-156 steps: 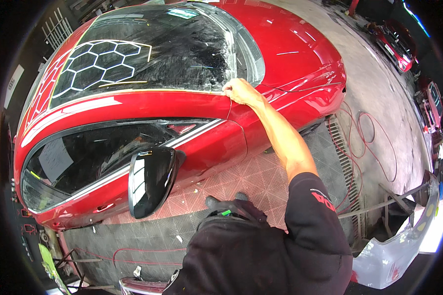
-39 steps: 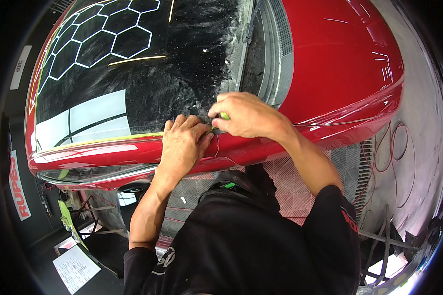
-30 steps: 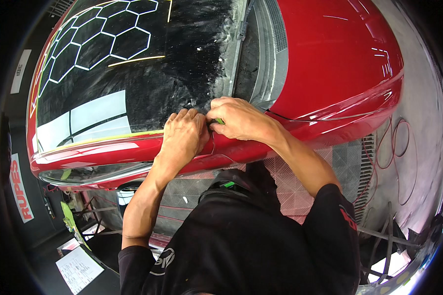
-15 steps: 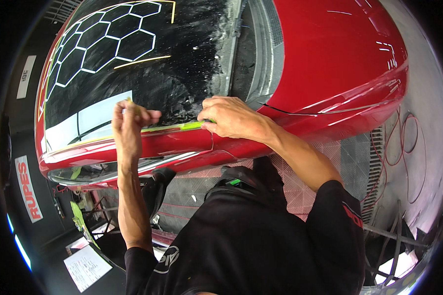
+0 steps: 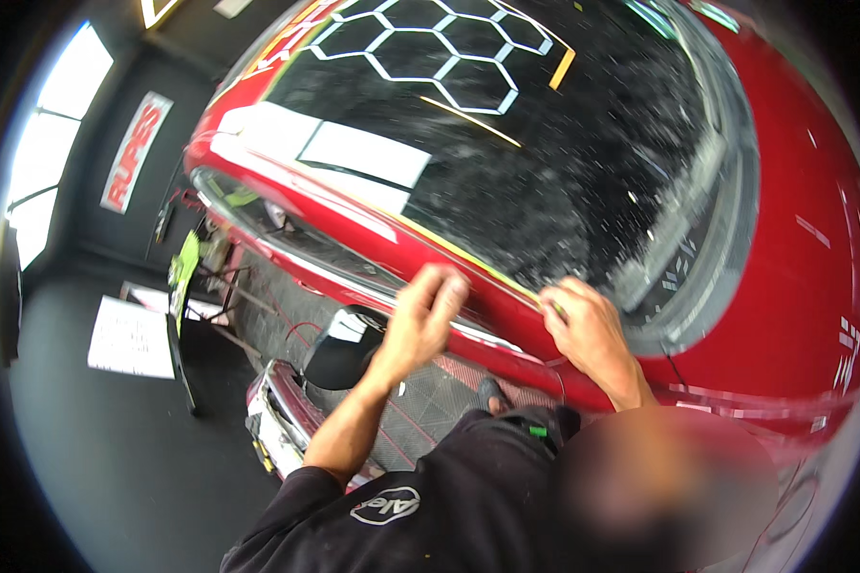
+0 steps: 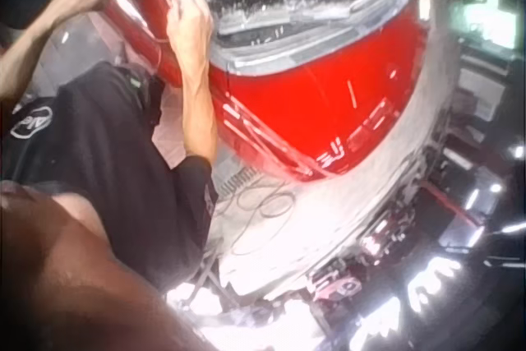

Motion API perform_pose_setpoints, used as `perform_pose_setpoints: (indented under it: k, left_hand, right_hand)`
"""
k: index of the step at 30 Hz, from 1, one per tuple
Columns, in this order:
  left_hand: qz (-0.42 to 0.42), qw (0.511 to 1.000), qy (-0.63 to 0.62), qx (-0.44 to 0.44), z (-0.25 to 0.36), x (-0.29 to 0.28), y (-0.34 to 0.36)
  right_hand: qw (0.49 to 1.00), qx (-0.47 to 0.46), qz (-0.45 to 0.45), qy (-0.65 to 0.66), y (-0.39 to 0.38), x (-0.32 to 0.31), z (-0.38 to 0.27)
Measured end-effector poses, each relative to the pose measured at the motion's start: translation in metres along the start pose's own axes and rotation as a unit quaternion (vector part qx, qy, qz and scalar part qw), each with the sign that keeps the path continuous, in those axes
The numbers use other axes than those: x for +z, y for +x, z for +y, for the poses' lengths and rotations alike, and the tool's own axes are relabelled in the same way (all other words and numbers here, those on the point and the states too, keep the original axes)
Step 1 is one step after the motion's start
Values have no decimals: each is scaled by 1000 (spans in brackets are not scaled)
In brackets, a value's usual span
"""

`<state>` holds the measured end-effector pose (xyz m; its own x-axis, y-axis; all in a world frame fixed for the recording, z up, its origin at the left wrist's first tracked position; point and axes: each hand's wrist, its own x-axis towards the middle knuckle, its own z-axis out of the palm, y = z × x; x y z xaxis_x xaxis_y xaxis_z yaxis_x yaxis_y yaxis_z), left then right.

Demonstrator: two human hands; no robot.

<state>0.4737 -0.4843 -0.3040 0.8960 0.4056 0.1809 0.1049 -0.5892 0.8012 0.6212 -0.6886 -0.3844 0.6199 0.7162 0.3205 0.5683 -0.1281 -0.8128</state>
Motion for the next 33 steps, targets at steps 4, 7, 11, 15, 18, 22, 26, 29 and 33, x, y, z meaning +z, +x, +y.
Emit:
perform_pose_setpoints:
  k: [4, 7, 11, 15, 18, 22, 26, 29, 33]
  left_hand:
    - [13, 998, -14, -59, -10, 5, -27]
    - [47, 998, -14, -29, -17, 5, -31]
    - [75, 997, -14, -32, -26, 8, -45]
    - [64, 998, 13, -1, -37, 9, -53]
    - [43, 999, 26, -7, -34, 2, -59]
    - [59, 997, 18, 51, -49, -4, -69]
    - [79, 997, 18, 18, -65, -14, -91]
    - [92, 996, 19, -4, -75, -17, -105]
    - [85, 994, -33, -63, -78, -18, -115]
  right_hand:
    - [993, 93, -64, 17, 8, -8, -12]
    - [992, 73, -103, -10, 23, -15, -17]
    - [995, -87, -22, -53, 62, -2, -28]
    - [933, -329, 33, -140, 140, 24, -64]
    - [873, -429, 9, -230, 198, 52, -82]
    - [804, -517, -53, -289, 245, 68, -90]
    - [753, -561, -126, -320, 260, 65, -96]
    - [749, -567, -165, -300, 263, 62, -99]
    - [742, -559, -196, -314, 265, 62, -102]
